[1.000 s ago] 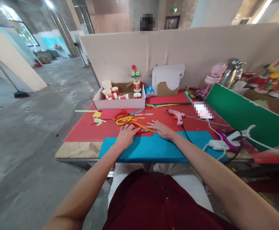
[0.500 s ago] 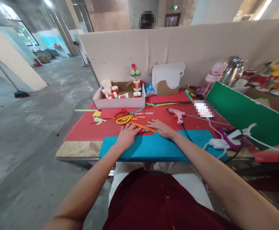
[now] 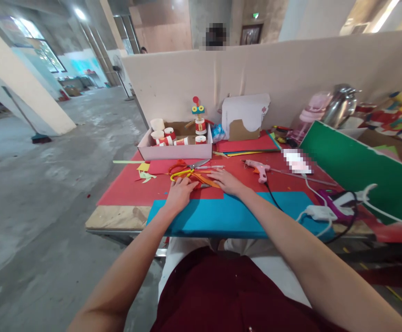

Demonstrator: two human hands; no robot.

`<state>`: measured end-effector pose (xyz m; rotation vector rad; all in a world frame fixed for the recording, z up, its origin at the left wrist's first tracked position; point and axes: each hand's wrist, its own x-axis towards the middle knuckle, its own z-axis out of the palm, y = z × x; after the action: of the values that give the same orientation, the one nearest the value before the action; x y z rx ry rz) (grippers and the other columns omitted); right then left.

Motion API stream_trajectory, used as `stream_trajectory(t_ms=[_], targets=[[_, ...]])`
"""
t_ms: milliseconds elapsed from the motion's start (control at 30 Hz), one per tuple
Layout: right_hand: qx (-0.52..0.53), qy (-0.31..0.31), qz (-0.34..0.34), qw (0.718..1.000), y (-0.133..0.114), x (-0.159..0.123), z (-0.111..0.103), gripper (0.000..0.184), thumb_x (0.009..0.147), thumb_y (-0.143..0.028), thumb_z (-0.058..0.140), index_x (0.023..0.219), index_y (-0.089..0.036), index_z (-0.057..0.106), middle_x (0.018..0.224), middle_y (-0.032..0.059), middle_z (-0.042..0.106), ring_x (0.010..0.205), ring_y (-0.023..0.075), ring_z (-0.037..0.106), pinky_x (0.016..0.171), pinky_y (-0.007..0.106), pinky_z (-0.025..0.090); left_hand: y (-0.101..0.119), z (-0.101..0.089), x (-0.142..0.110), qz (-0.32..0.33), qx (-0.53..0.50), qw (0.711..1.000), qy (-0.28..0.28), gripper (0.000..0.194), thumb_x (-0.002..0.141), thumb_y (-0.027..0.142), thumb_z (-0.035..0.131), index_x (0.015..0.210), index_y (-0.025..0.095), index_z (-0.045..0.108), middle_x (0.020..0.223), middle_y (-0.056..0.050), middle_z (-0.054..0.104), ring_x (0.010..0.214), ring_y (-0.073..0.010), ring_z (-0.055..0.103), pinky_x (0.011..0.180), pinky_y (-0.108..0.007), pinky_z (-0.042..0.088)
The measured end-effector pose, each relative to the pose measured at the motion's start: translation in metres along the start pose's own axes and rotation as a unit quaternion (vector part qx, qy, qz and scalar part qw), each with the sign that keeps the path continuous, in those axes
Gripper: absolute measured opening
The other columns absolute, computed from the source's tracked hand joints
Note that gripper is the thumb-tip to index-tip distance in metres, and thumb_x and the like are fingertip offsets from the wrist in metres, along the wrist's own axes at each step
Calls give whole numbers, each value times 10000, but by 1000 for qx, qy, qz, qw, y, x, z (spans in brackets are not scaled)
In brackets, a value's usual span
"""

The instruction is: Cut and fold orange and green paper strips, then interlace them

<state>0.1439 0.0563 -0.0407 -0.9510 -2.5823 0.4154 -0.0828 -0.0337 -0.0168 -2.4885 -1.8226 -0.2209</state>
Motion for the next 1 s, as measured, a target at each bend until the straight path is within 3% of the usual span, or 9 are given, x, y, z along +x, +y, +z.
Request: stream_trajectory(t_ms=[133, 233, 467, 700, 1000], targets=[[10, 44, -12, 999, 12, -24, -17, 383, 963, -283, 397, 1233, -210, 658, 1198, 113, 679, 1142, 245, 583, 1018, 435, 433, -1, 2, 0, 8, -5, 1000, 4, 455, 932, 153, 371, 1311, 286, 585, 1152, -94, 594, 1056, -260, 477, 849, -383, 386], [36, 32, -17, 999, 19, -45, -22, 359, 958, -266, 416, 1192, -232, 687, 1024, 99, 686, 950, 209, 626, 871, 352, 495, 0, 1, 0, 6, -13, 1000, -4, 465, 931, 146, 365, 1327, 271, 575, 1156, -95, 593, 1064, -263, 475, 856, -385, 381], [29, 7, -11, 1000, 22, -49, -14, 331, 946, -241, 473, 1197, -253, 690, 848, 59, 561, 762, 166, 556, 720, 272, 444, 1, -4, -3, -8, -20, 1000, -19, 483, 924, 137, 353, 1324, 288, 577, 1180, -95, 577, 1062, -261, 472, 868, -390, 388], [31, -35, -22, 999, 26, -44, -21, 322, 954, -277, 488, 1213, -271, 679, 816, 47, 545, 753, 164, 529, 715, 258, 412, 2, -4, -3, -2, -29, 999, -24, 479, 925, 146, 350, 1329, 271, 575, 1170, -99, 583, 1069, -266, 473, 869, -395, 395], [24, -38, -22, 999, 27, -44, -20, 337, 949, -235, 473, 1215, -254, 679, 815, 51, 554, 740, 161, 529, 706, 255, 409, 2, -4, -2, 9, -34, 999, -24, 468, 920, 152, 369, 1317, 273, 583, 1160, -99, 596, 1105, -271, 469, 889, -394, 393]])
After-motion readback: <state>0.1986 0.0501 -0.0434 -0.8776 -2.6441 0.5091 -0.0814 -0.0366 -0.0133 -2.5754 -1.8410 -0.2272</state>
